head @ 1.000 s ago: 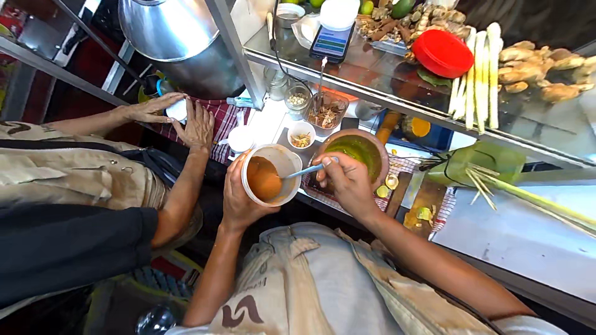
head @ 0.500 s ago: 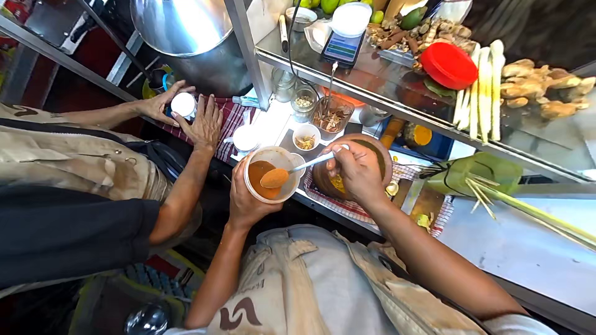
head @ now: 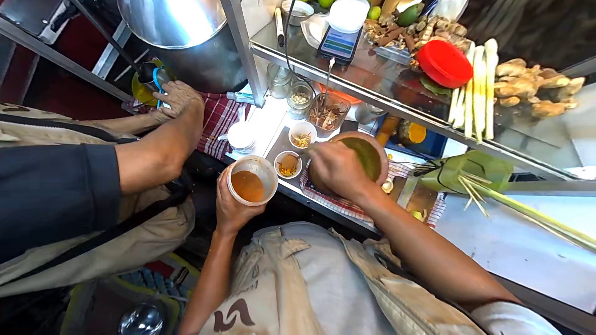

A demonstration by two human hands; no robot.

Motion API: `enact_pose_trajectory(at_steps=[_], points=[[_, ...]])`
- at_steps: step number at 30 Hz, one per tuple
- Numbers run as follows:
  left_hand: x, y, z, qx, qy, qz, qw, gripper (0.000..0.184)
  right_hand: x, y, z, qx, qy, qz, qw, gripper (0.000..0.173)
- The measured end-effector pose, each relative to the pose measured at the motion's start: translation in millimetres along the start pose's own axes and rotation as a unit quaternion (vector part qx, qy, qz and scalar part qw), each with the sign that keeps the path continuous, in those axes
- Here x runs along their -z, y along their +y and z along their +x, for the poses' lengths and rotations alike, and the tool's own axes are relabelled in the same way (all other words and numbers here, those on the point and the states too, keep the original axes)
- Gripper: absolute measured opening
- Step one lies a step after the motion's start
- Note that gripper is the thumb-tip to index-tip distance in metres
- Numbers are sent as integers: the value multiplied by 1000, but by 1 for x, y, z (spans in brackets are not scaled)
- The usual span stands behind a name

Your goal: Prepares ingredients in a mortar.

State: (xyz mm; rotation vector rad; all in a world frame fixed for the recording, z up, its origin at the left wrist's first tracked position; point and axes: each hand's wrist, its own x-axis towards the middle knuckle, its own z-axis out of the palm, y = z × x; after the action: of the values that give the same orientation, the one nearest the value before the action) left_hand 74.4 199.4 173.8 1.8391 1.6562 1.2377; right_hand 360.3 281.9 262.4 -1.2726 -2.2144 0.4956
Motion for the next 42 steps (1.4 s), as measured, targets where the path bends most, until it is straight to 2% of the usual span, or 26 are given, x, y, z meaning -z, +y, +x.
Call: enact_pose_trajectory(at_steps=[2,6,10,13,15,18,21,24,26,30,36,38,42], points=[[1,-2,-1,3,-3,4,1000,124,-20,3,0,78,-58,-58,994,24],[2,-3,-1,0,0,0,1000,125,-17,2,-2,103,-70,-54,991,24],[2,-5,-1,-5,-8,-1,1000,125,21,-8,-5,68,27,-40,997,26],[4,-3,-1,-9,-17,-3,1000,125,52,-24,-6,24,103,40,994,31],[5,0,0,-18,-28,4,999,126,54,-35,-4,14,114,92,989,30],[4,8,8,-52,-40,21,998,125,26,-40,0,63,66,126,988,26],[4,16,16,-95,-42,29,994,121,-10,-36,0,122,-1,81,989,24],[5,21,23,-123,-31,30,991,120,-28,-37,-6,139,-37,61,988,24],[5,22,26,-130,-20,31,991,119,-33,-42,-12,114,-42,94,988,25],[5,21,29,-128,0,31,991,118,-37,-53,-18,-3,-43,207,977,27],[7,23,39,-132,41,12,990,119,-29,-55,-13,-193,-1,356,914,25],[6,24,42,-134,50,6,990,119,-23,-52,-8,-209,13,375,903,25],[4,29,52,-129,51,-7,990,121,-10,-47,2,-203,37,365,908,28]])
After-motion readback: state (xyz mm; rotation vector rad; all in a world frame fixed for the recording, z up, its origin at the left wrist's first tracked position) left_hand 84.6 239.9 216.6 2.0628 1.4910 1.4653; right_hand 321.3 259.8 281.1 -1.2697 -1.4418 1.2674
